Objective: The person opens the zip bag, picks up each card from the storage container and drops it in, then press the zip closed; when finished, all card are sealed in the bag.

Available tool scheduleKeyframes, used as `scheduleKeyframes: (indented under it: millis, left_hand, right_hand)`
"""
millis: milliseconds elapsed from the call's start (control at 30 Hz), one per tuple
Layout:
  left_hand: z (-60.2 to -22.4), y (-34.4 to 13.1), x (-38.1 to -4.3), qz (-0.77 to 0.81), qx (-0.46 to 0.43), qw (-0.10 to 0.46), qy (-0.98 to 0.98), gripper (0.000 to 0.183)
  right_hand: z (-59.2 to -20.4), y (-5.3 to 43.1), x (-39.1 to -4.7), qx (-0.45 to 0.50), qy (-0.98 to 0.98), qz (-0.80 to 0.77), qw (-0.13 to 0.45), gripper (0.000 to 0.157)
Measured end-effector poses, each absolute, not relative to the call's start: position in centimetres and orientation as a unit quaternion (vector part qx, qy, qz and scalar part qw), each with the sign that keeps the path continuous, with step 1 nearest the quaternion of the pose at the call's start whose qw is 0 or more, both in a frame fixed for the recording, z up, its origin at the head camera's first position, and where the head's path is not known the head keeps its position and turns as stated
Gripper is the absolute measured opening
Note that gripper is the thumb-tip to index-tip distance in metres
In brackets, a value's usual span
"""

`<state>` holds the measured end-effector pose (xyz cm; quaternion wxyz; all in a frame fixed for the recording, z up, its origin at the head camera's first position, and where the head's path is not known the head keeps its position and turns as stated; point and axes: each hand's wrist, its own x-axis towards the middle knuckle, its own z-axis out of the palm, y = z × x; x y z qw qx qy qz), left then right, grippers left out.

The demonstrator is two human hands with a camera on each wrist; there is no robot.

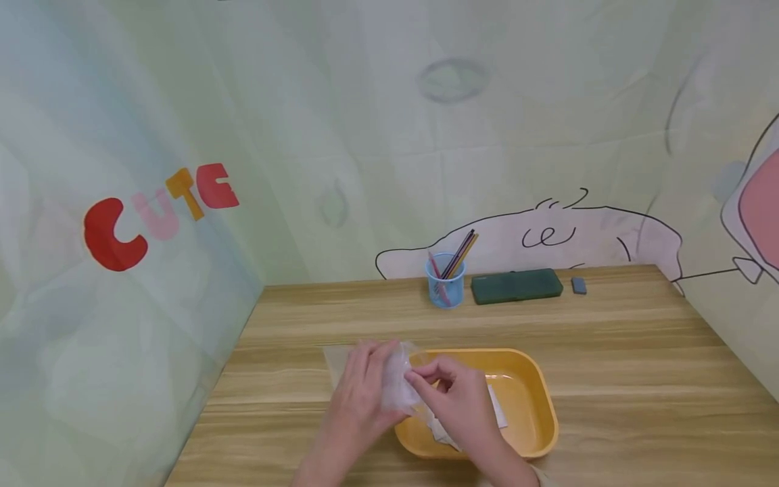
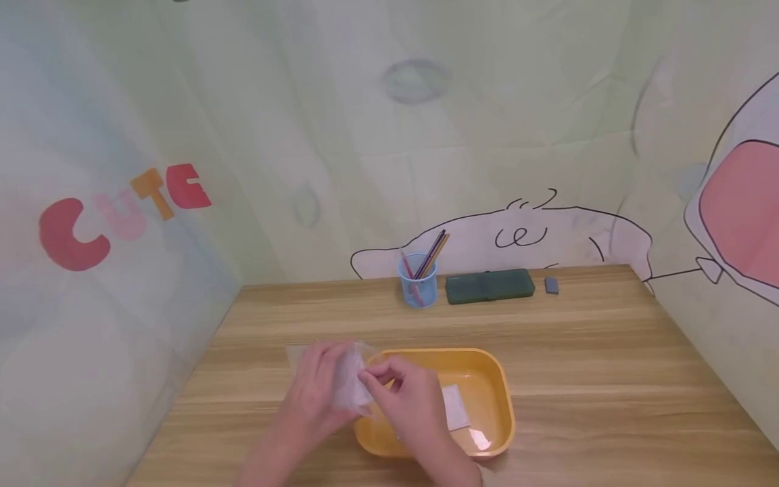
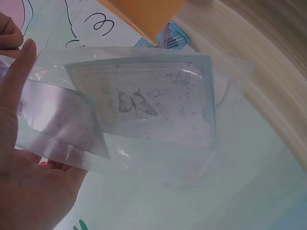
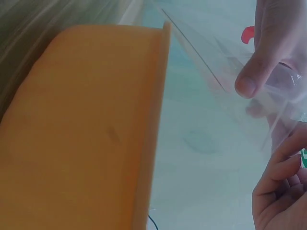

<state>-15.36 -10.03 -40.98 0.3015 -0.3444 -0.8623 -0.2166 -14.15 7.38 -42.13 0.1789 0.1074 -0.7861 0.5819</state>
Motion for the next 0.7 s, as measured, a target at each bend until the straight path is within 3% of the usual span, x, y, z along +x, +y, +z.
scheduleKeyframes:
  millis: [467, 700]
  left_hand:
    - [-41.9, -9.7, -15.4, -0.213, -0.356, 0.295, -0.861, 0.107]
    - [-42.2, -10.1, -15.8, -0.229, -0.327, 0.298, -0.867, 0.104]
  right_hand:
    - [-41.7, 7.7, -13.7, 0.131, -0.867, 0.456, 0.154, 0.007]
    - [-41.3, 10.7, -13.8, 0.078, -0.880, 0.425, 0.197, 0.006]
